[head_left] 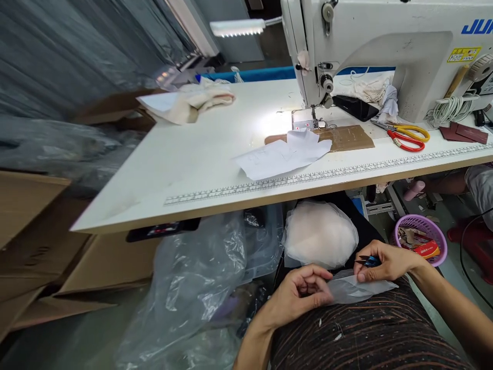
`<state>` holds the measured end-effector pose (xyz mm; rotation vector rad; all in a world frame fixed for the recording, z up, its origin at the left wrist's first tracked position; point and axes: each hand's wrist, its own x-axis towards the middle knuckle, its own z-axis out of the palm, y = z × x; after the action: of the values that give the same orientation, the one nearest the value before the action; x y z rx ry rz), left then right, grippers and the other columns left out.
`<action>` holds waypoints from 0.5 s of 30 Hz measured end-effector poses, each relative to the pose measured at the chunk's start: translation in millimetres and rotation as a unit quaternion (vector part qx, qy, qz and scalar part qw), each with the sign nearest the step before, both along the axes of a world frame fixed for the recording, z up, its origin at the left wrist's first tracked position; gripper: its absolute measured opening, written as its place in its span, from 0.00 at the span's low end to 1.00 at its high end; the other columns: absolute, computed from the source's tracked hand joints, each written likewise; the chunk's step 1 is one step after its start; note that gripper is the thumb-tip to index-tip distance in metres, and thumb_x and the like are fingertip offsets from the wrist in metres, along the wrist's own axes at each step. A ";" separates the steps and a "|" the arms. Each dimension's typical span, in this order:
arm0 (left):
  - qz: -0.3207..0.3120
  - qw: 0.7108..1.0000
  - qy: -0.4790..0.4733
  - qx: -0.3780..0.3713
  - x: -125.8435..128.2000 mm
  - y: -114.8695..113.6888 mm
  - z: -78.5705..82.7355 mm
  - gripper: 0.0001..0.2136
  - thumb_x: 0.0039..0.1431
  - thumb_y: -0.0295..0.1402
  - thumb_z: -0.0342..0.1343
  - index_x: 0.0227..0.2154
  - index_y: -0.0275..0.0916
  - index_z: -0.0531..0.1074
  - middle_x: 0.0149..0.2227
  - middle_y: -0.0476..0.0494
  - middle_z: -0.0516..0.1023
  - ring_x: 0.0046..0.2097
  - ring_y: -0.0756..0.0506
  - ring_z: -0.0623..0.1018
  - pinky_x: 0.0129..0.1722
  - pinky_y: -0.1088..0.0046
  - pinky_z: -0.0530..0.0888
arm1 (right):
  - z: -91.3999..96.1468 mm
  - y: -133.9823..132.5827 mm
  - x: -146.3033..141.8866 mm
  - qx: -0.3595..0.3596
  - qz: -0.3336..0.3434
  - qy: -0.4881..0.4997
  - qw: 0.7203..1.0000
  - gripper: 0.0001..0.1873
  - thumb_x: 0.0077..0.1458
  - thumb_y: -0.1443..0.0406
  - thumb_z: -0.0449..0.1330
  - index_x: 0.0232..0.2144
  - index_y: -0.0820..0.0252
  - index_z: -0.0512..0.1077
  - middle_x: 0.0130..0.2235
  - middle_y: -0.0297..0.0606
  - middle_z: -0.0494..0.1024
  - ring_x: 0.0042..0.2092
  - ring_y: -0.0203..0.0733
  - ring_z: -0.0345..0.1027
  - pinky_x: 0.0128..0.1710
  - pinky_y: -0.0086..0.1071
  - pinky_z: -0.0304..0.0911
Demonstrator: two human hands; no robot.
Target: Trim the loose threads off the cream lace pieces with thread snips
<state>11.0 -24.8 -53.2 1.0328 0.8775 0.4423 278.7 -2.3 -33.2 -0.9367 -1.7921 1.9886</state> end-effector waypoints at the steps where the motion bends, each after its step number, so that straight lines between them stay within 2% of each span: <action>1: -0.001 1.000 -0.002 0.006 0.2 1.2 2.7 0.19 0.48 0.44 0.70 0.37 0.36 0.75 0.27 0.46 0.82 0.29 0.49 0.79 0.32 0.75 0.73 | 0.0 1.9 0.9 -0.003 0.007 0.008 1.000 0.24 0.52 0.48 0.64 0.29 0.66 0.77 0.25 0.32 0.71 0.27 0.32 0.59 0.28 0.27 0.58; 4: 0.000 0.999 -0.022 0.033 1.7 7.9 9.5 0.18 0.50 0.45 0.69 0.37 0.36 0.76 0.27 0.45 0.81 0.29 0.48 0.80 0.30 0.76 0.72 | 0.4 8.0 3.2 -0.012 0.014 0.022 1.000 0.24 0.51 0.48 0.65 0.29 0.66 0.76 0.24 0.31 0.70 0.26 0.31 0.58 0.26 0.26 0.56; 6: 0.018 0.998 -0.036 0.047 4.0 15.4 11.2 0.18 0.51 0.44 0.68 0.39 0.36 0.77 0.26 0.46 0.80 0.28 0.49 0.79 0.28 0.77 0.72 | -1.9 13.4 2.4 -0.021 -0.024 0.019 0.999 0.25 0.49 0.46 0.66 0.28 0.65 0.76 0.23 0.31 0.69 0.25 0.31 0.58 0.25 0.26 0.55; 8: 0.077 0.994 -0.058 0.050 7.9 26.9 10.1 0.20 0.51 0.43 0.68 0.41 0.35 0.76 0.25 0.48 0.79 0.27 0.49 0.79 0.27 0.77 0.72 | -8.5 21.2 -1.7 -0.014 -0.131 0.011 0.991 0.27 0.46 0.44 0.66 0.28 0.64 0.75 0.23 0.30 0.68 0.25 0.31 0.56 0.24 0.27 0.53; 11: 0.211 0.972 -0.101 0.018 15.7 50.1 3.7 0.27 0.46 0.45 0.71 0.46 0.36 0.73 0.28 0.49 0.79 0.27 0.48 0.80 0.31 0.73 0.77 | -25.7 35.5 -13.0 0.025 -0.335 -0.006 0.942 0.30 0.43 0.40 0.65 0.29 0.62 0.73 0.22 0.29 0.65 0.25 0.32 0.54 0.24 0.27 0.51; 13: 0.268 0.957 -0.106 -0.009 20.3 64.5 -3.4 0.32 0.40 0.43 0.74 0.48 0.37 0.71 0.31 0.47 0.80 0.29 0.48 0.81 0.34 0.71 0.79 | -38.7 43.2 -20.3 0.052 -0.401 -0.029 0.914 0.32 0.43 0.38 0.62 0.29 0.62 0.73 0.22 0.30 0.65 0.25 0.33 0.53 0.24 0.29 0.51; 15: 0.304 0.949 -0.088 -0.017 23.7 73.8 -11.5 0.34 0.36 0.37 0.76 0.48 0.37 0.70 0.31 0.49 0.80 0.29 0.49 0.81 0.35 0.72 0.80 | -49.9 47.3 -25.1 0.073 -0.415 -0.049 0.906 0.31 0.44 0.38 0.60 0.29 0.62 0.73 0.23 0.31 0.66 0.25 0.34 0.55 0.25 0.30 0.53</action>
<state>34.7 49.1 -64.7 0.6605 1.0306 1.0179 253.5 45.0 -83.1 -1.4478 -1.2248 1.2604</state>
